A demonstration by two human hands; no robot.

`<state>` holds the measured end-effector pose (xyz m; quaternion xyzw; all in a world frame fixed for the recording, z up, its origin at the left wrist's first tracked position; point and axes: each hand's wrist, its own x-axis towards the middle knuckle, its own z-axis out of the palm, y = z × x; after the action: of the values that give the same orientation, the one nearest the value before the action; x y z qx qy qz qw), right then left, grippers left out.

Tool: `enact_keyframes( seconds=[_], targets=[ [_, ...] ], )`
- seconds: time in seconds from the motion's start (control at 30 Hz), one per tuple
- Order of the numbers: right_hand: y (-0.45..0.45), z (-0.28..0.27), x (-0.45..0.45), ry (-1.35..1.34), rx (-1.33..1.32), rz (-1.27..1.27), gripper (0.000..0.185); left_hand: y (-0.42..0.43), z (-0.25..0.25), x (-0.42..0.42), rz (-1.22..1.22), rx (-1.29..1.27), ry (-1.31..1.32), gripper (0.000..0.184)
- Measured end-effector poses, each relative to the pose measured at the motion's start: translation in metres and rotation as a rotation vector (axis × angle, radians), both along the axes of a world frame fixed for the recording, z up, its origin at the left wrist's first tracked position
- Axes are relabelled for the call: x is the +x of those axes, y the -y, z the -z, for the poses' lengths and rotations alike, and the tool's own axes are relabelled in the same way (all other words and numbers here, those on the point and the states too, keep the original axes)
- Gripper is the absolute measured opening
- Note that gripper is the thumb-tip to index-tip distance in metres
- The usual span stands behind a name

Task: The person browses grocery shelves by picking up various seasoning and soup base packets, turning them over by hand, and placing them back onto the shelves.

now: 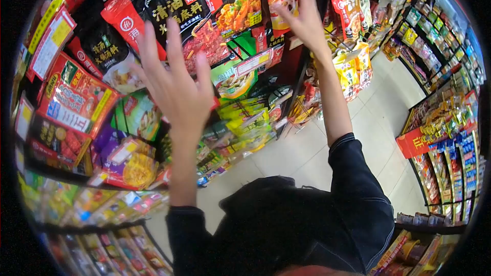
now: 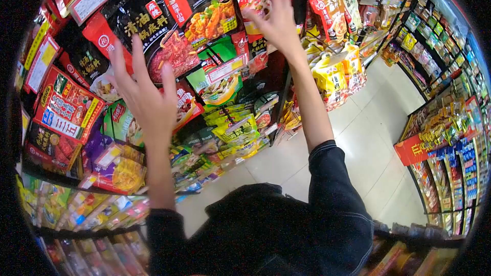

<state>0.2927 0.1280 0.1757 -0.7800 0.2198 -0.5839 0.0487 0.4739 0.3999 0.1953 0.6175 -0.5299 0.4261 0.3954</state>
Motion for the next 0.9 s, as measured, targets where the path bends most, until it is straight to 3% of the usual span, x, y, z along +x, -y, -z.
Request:
enact_keyframes(
  seconds=[0.03,0.1,0.2,0.23,0.33,0.5,0.6,0.67,0.8,0.9],
  targets=[
    [0.000,0.013,0.006,-0.097,0.015,0.124,0.103,-0.004,0.016,-0.011,0.063,-0.016,-0.046,0.061],
    [0.006,0.027,0.018,-0.032,0.098,0.096,0.109,-0.017,0.045,-0.039,0.207,0.062,-0.133,0.061],
    [0.004,0.022,0.016,-0.047,0.152,0.109,0.100,-0.037,0.086,-0.074,0.401,0.186,-0.305,0.060],
    [-0.002,0.012,0.013,-0.058,0.189,0.210,0.083,-0.042,0.099,-0.079,0.404,0.214,-0.310,0.060],
    [-0.018,-0.005,0.006,-0.082,0.232,0.347,0.057,-0.056,0.122,-0.084,0.425,0.289,-0.429,0.058],
    [-0.007,-0.011,-0.013,-0.149,0.121,0.485,0.040,-0.066,0.151,-0.081,0.436,0.305,-0.563,0.057],
    [0.015,-0.028,-0.049,-0.220,0.121,0.307,0.039,-0.068,0.161,-0.079,0.428,0.291,-0.606,0.057],
    [0.016,-0.049,-0.080,-0.313,0.138,0.329,0.041,-0.068,0.166,-0.076,0.438,0.273,-0.637,0.058],
    [0.060,-0.086,-0.183,-0.276,0.353,0.125,0.050,-0.070,0.167,-0.069,0.432,0.283,-0.644,0.061],
    [0.051,-0.102,-0.212,-0.334,0.331,0.175,0.048,-0.065,0.170,-0.065,0.455,0.262,-0.670,0.060]
  ],
)
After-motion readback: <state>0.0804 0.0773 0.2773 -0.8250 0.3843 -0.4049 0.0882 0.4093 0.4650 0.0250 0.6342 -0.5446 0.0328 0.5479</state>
